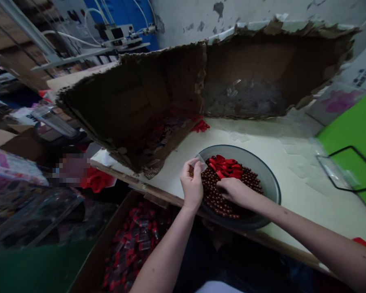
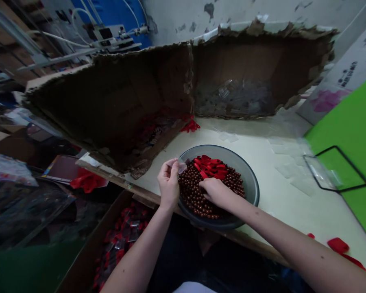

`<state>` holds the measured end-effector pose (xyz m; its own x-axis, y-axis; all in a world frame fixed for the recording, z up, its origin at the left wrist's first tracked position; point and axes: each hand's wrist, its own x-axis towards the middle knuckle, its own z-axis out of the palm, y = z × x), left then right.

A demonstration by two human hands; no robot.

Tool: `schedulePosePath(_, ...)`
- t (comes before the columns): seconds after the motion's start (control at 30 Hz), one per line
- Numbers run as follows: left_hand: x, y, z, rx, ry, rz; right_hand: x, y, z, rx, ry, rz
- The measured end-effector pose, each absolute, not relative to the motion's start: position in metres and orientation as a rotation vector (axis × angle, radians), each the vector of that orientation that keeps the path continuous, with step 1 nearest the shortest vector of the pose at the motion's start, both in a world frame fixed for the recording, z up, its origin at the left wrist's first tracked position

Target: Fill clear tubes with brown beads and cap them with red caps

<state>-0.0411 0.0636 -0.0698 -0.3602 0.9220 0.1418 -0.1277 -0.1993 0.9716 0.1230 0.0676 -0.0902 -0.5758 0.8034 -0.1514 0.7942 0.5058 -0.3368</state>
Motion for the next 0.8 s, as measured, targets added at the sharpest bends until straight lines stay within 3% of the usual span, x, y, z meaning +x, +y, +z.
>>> schedulePosePath(0.27,-0.043,0.062,-0.066,1.116,1.27,1.609,0.141,0.066,-0.071,-1.251,-1.856,1.486)
schedulePosePath(0.6,-0.033,0.044,-0.048,1.191,1.274,1.585,0.173,0.055,-0.038,-1.206,-1.454,1.429)
schedulePosePath(0.8,0.025,-0.043,-0.037,1.689,0.949,1.04,0.199,0.061,-0.004,-1.16,-1.483,1.375)
